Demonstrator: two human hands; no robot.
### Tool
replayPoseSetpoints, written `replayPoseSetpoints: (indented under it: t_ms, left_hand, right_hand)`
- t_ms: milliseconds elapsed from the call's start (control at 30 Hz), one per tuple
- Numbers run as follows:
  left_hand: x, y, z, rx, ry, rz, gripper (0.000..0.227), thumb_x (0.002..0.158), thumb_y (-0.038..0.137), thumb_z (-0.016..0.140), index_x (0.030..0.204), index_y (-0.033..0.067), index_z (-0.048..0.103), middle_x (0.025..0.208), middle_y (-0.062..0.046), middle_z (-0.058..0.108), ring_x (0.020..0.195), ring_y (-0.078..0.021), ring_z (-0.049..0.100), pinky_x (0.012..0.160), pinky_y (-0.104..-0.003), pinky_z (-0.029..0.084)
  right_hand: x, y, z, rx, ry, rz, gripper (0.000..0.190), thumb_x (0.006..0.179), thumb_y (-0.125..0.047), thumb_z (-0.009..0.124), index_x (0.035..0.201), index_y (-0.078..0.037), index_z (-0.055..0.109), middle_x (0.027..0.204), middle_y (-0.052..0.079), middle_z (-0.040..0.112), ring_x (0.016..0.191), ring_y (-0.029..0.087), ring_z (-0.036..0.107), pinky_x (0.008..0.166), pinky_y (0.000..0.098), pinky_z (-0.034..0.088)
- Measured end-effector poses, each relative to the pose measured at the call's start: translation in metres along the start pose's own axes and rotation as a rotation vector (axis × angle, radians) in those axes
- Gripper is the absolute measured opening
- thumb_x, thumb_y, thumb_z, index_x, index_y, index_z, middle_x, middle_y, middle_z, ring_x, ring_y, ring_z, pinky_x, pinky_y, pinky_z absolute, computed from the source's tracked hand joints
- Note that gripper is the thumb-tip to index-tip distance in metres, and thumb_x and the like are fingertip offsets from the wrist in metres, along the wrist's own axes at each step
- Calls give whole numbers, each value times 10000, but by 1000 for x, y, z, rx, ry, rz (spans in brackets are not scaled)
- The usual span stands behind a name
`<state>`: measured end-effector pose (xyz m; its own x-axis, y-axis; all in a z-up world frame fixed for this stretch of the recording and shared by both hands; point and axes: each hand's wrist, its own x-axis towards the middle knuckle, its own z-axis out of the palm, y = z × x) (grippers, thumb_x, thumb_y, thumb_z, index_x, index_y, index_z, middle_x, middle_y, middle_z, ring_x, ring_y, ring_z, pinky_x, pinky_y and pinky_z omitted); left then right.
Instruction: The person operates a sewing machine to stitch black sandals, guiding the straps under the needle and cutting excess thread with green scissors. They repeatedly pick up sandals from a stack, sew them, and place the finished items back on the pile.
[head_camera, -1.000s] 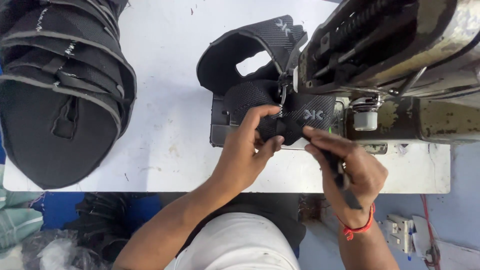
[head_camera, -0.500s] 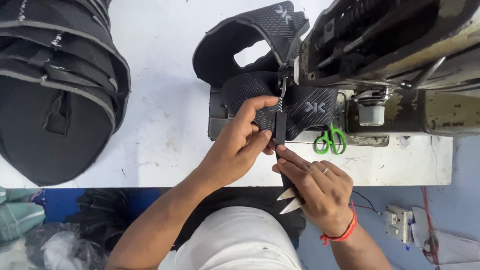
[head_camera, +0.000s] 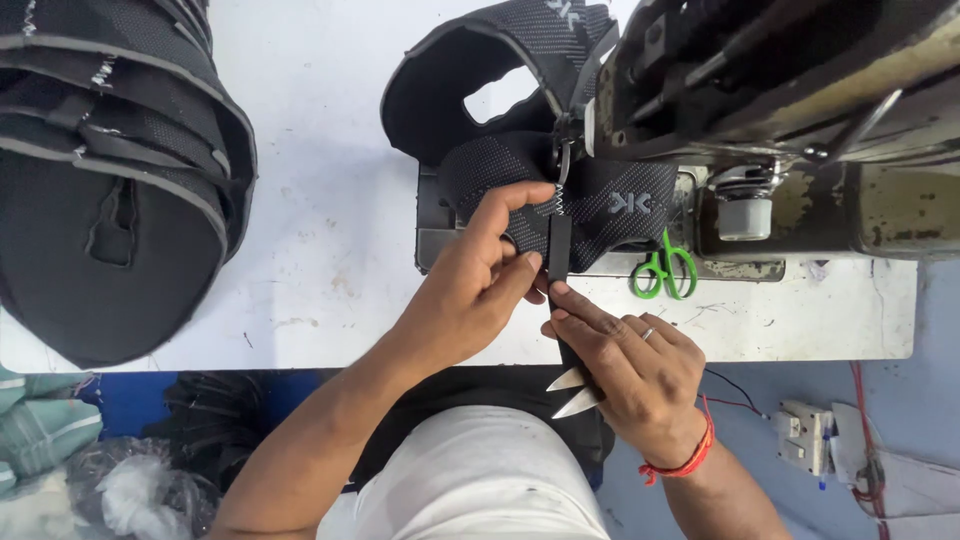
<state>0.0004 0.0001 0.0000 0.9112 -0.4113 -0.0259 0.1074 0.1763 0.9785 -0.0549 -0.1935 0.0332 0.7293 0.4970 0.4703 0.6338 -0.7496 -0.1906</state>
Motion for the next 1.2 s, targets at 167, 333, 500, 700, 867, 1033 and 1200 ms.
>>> replayPoseSetpoints:
  t_ms: [167, 333, 500, 700, 867, 1033, 1200]
  left_hand:
    - [0, 0, 1, -10, 4, -11, 510, 1033, -10, 519, 1518, 58, 374, 905, -75, 681, 766, -106, 688, 710, -257, 587]
    - [4, 4, 12, 67, 62, -21, 501, 1011, 37, 613, 1469, 50, 410, 859, -58, 676, 717, -86, 671, 621, -250, 547]
    - [5, -5, 19, 153, 142, 11, 503, 996, 62, 675, 1436, 47, 432, 847, -53, 689, 700, -71, 681, 569, -248, 519]
    - [6, -6, 20, 168, 153, 4, 520, 994, 75, 672, 1442, 55, 410, 916, -50, 725, 730, -68, 702, 582, -238, 537]
    - [11, -11, 11, 55, 110, 57, 493, 1029, 41, 647, 1455, 38, 402, 1071, -71, 705, 891, -59, 697, 745, -225, 567]
    - [27, -8, 3, 7, 103, -42, 503, 1004, 47, 645, 1443, 43, 399, 989, -81, 687, 778, -65, 655, 651, -225, 534]
    - [41, -5, -1, 25, 101, -61, 491, 996, 75, 634, 1417, 44, 383, 999, -96, 721, 812, -93, 739, 652, -234, 612]
  right_hand:
    - [1, 2, -1, 9, 6, -14, 227, 885, -132, 845, 1038, -34, 709, 1100, 91, 781, 600, 108, 617, 549, 268, 453]
    - [0, 4, 0, 8, -5, 3, 189, 891, -121, 834, 1006, -41, 707, 1089, 72, 795, 579, 84, 604, 527, 263, 440]
    - [9, 14, -15, 273, -45, 7, 201, 860, -145, 792, 1021, -54, 713, 1103, 50, 778, 809, 114, 742, 638, 253, 526]
    - [31, 33, -15, 130, 99, 232, 268, 801, -76, 825, 1043, 2, 743, 1216, 191, 691, 859, 234, 752, 687, 315, 608]
    - [23, 50, 8, 153, 98, 352, 274, 896, -65, 868, 1149, -70, 764, 1320, 140, 711, 872, 208, 757, 691, 299, 565]
    - [32, 52, 12, 181, 115, 389, 238, 943, -62, 840, 1165, -50, 755, 1210, 127, 709, 892, 222, 731, 761, 303, 558]
    - [44, 55, 11, 240, 89, 399, 198, 973, -44, 801, 1162, -26, 741, 1090, 118, 712, 933, 247, 696, 812, 333, 536]
